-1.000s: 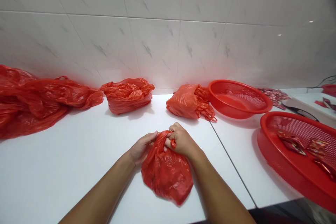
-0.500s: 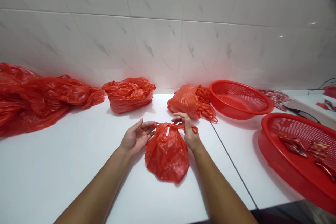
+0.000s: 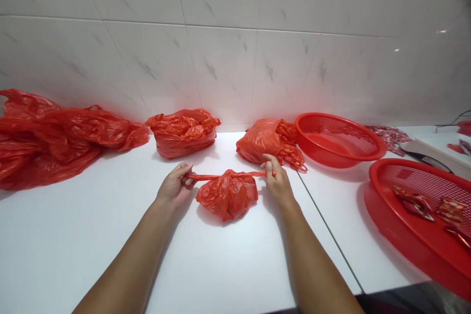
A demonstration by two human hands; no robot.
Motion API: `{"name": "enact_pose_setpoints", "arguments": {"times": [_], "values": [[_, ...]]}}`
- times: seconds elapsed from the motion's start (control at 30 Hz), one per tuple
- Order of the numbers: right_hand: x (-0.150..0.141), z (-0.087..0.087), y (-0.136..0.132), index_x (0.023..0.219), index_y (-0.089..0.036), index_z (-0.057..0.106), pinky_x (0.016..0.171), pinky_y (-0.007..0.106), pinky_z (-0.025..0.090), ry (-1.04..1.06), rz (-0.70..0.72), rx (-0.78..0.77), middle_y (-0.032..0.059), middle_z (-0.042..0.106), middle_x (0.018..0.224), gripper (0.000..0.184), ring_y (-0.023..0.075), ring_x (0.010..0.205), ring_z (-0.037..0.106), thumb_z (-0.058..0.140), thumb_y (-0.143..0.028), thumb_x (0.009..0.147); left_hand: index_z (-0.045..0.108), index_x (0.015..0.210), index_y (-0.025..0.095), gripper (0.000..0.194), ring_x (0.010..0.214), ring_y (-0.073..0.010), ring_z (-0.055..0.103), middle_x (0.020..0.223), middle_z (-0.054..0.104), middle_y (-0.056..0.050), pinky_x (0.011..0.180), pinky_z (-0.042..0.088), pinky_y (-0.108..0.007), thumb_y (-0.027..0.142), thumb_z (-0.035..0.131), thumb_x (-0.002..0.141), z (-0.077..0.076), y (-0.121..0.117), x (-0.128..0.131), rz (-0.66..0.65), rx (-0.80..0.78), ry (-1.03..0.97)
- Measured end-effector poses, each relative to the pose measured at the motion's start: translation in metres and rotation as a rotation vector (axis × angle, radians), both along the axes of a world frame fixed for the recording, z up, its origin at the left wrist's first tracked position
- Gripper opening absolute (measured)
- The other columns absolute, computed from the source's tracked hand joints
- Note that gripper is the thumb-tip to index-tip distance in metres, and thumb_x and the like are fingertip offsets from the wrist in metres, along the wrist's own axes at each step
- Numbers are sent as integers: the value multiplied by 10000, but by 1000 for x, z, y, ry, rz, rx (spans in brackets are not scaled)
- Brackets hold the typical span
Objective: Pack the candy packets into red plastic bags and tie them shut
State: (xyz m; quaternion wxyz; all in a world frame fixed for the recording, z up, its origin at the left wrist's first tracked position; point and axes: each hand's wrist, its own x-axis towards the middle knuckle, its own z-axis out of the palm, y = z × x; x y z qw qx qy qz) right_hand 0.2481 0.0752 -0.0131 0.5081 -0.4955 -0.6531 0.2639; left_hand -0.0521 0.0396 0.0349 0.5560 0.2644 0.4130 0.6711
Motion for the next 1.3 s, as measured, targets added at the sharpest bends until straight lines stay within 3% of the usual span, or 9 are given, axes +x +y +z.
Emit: {"name": "enact_pose_setpoints", "arguments": {"times": [0.3, 0.47, 0.57, 0.63, 0.7, 0.77, 0.87, 0.97, 1.3], "values": [[3, -7, 4, 1283, -250, 611, 905, 431, 505, 13, -56, -22, 54, 725, 1001, 405, 261, 957, 669, 397, -208, 941, 442, 700, 221, 473, 478, -76, 402, 563, 424, 86, 448, 280, -209, 344, 894, 641, -6, 2, 1, 186, 23, 359], [1, -11, 7, 1159, -239, 658, 931, 413, 517, 91, 18, -46, 60, 720, 1002, 398, 254, 987, 674, 421, -158, 848, 556, 740, 222, 342, 549, -136, 471, 607, 491, 47, 572, 417, -285, 446, 815, 737, -10, -1, 6, 302, 56, 700], [-5, -13, 5, 1286, -250, 645, 1013, 426, 511, 92, 179, -115, 77, 716, 1177, 396, 257, 1125, 666, 445, -245, 944, 729, 900, 219, 306, 1038, -289, 639, 1014, 672, -73, 998, 483, -455, 434, 846, 717, -9, -12, 20, 360, 140, 949], [-10, -14, 2, 1374, -268, 624, 1084, 442, 482, 69, 269, -154, 82, 685, 1318, 408, 256, 1227, 640, 435, -336, 1019, 763, 1119, 243, 414, 1422, -397, 457, 1408, 593, -123, 1237, 259, -581, 460, 817, 771, -9, -21, 35, 344, 292, 1279], [-16, -14, -1, 1410, -288, 618, 1150, 452, 433, 45, 327, -163, 70, 652, 1415, 419, 251, 1308, 603, 417, -400, 1060, 684, 1356, 265, 580, 1577, -440, 245, 1637, 414, -129, 1288, 85, -653, 526, 756, 843, -14, -30, 51, 210, 470, 1654], [-21, -13, -4, 1399, -297, 633, 1180, 446, 402, 28, 375, -154, 56, 642, 1445, 406, 246, 1345, 578, 427, -415, 1069, 545, 1521, 267, 801, 1592, -458, 212, 1691, 346, -143, 1287, 97, -679, 609, 755, 828, -22, -35, 64, 11, 537, 1857], [-25, -12, -6, 1329, -292, 669, 1135, 428, 432, 1, 422, -152, 51, 688, 1354, 356, 241, 1272, 612, 456, -386, 1061, 407, 1609, 267, 1023, 1473, -429, 428, 1608, 466, -150, 1228, 325, -620, 624, 824, 745, -35, -35, 74, -163, 426, 1874], [-29, -12, -7, 1211, -276, 680, 1040, 409, 472, -53, 419, -169, 42, 712, 1219, 285, 232, 1145, 643, 456, -341, 1049, 464, 1553, 285, 894, 1284, -370, 582, 1460, 586, -125, 1087, 474, -542, 582, 811, 784, -40, -32, 75, -166, 344, 1841], [-32, -12, -8, 1022, -247, 597, 899, 367, 473, -122, 382, -198, 11, 668, 1044, 124, 217, 975, 626, 487, -265, 969, 573, 1408, 292, 687, 1132, -344, 618, 1329, 642, -103, 936, 499, -502, 554, 804, 817, -37, -32, 77, -90, 384, 1829]]}}
